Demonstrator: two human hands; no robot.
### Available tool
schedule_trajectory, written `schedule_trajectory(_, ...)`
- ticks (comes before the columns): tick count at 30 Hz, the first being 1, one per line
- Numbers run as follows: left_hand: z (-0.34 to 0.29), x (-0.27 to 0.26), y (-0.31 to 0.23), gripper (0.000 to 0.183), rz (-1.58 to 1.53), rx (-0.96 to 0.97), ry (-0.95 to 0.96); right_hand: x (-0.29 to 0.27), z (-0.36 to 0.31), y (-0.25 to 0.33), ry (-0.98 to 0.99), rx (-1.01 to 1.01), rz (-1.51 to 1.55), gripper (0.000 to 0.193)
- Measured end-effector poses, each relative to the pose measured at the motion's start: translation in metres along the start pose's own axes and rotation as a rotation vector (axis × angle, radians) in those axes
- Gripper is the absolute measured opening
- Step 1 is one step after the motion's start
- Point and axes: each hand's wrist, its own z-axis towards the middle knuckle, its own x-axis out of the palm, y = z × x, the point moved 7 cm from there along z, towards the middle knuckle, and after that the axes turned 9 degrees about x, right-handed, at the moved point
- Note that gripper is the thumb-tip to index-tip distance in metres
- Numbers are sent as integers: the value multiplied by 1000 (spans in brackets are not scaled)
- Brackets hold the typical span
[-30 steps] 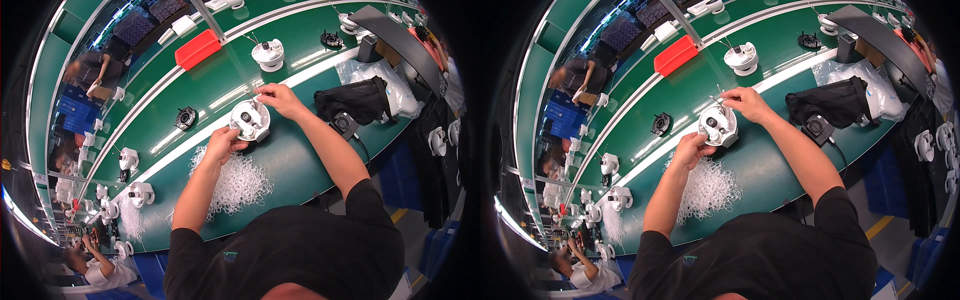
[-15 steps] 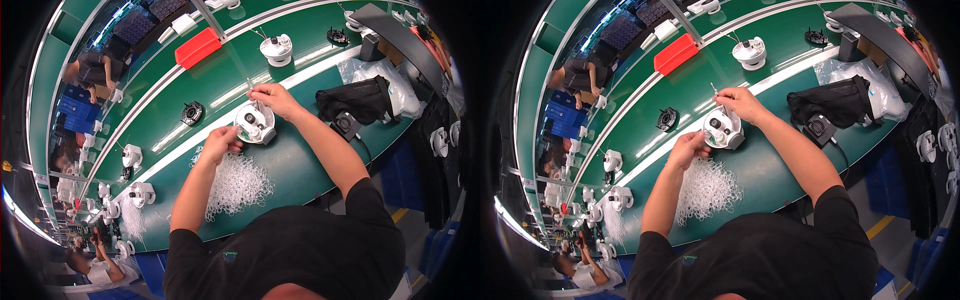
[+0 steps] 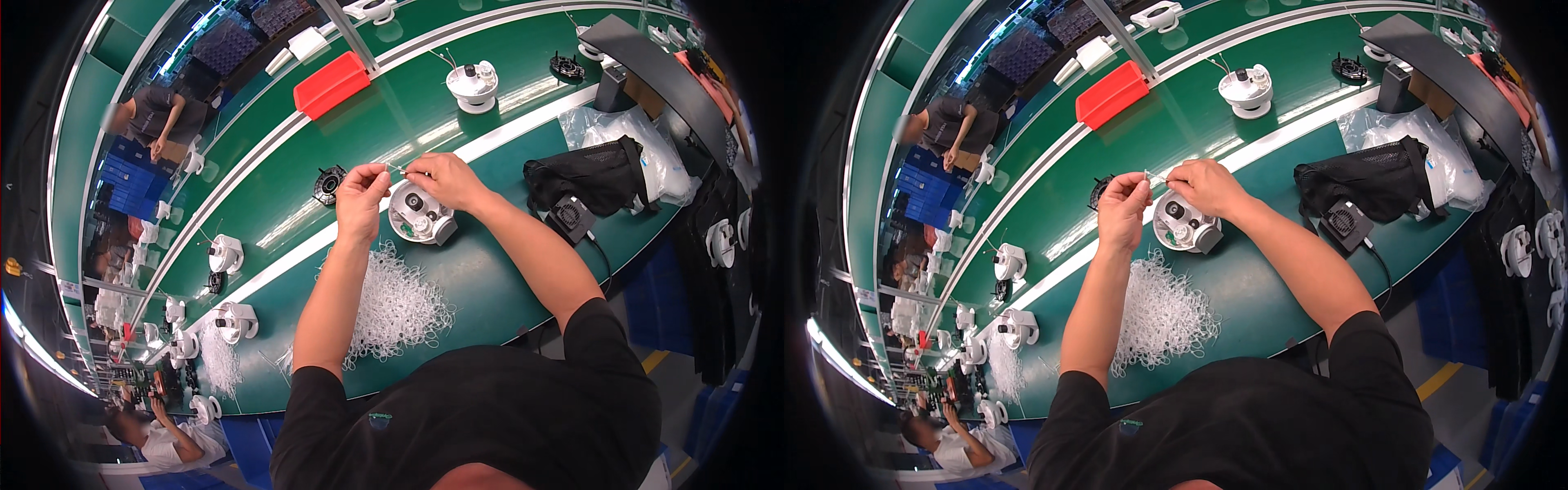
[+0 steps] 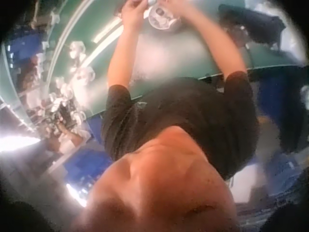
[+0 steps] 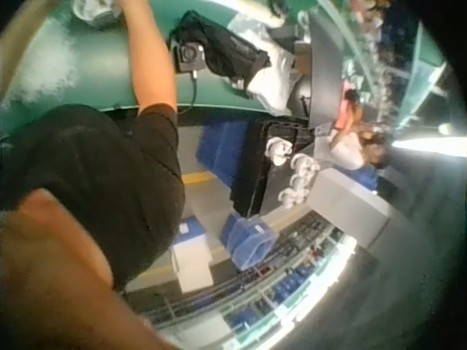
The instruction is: The person assembles white circular electronic devices on a green factory table. They repeatedly pick up a device, insert a white zip tie into a central hole, and pull it tight to secure internal components. The person handles multiple units sequentially, moving finished items aside and picking up new ones from the table.
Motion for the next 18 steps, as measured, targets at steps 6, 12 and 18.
schedule_trajectory(6,-2,8,10,23,38,-47,70,-2,-3,4,-3,-34,10,19)
schedule_trajectory(12,-2,12,7,16,296,-106,105,-1,-3,-4,83,117,247,22)
schedule_trajectory(18,-7,18,11,9,491,-84,129,4,-3,-10,45,14,291,23)
